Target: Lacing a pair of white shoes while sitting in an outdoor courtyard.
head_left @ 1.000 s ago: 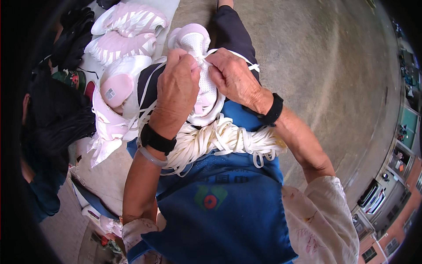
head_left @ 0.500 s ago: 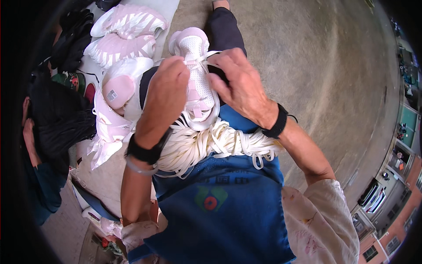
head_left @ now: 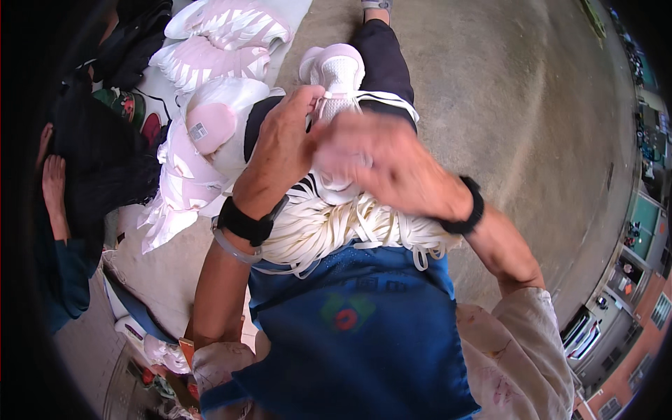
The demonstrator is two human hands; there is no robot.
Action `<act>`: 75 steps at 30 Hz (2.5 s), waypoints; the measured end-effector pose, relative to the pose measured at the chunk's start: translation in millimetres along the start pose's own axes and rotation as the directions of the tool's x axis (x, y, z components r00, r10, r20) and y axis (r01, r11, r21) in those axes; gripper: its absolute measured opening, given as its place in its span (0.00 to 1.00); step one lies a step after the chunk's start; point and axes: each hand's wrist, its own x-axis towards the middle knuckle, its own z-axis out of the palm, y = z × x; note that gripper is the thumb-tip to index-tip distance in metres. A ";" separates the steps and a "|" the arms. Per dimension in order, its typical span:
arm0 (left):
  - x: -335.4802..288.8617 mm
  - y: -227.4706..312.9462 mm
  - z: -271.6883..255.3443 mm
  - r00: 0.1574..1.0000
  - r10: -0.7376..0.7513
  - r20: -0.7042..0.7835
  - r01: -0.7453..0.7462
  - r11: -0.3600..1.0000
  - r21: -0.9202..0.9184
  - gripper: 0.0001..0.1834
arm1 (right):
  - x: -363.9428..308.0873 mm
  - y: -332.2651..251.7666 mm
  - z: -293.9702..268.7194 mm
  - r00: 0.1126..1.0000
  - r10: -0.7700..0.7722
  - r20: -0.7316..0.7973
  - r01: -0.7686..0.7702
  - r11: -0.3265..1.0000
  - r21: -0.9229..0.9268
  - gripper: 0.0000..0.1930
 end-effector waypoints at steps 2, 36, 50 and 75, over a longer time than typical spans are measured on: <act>1.4 -0.5 0.4 0.997 -0.073 -0.001 0.073 0.996 0.059 0.20 | -7.0 -16.4 0.5 0.994 0.007 0.105 -0.031 0.973 0.228 0.07; 37.5 -28.6 -28.9 0.869 -0.405 0.285 0.404 0.912 0.064 0.06 | 26.4 64.8 54.7 0.959 0.114 -0.260 -0.279 0.547 -0.789 0.04; 25.9 -21.5 -18.1 0.910 -0.377 0.173 0.378 0.925 0.030 0.09 | 21.4 50.0 50.5 0.965 0.197 -0.175 -0.259 0.591 -0.764 0.06; 88.2 -57.1 -2.7 0.837 -0.497 0.231 0.530 0.840 -0.115 0.43 | 0.7 -15.4 -15.8 0.841 0.532 -0.099 -0.226 0.511 0.829 0.12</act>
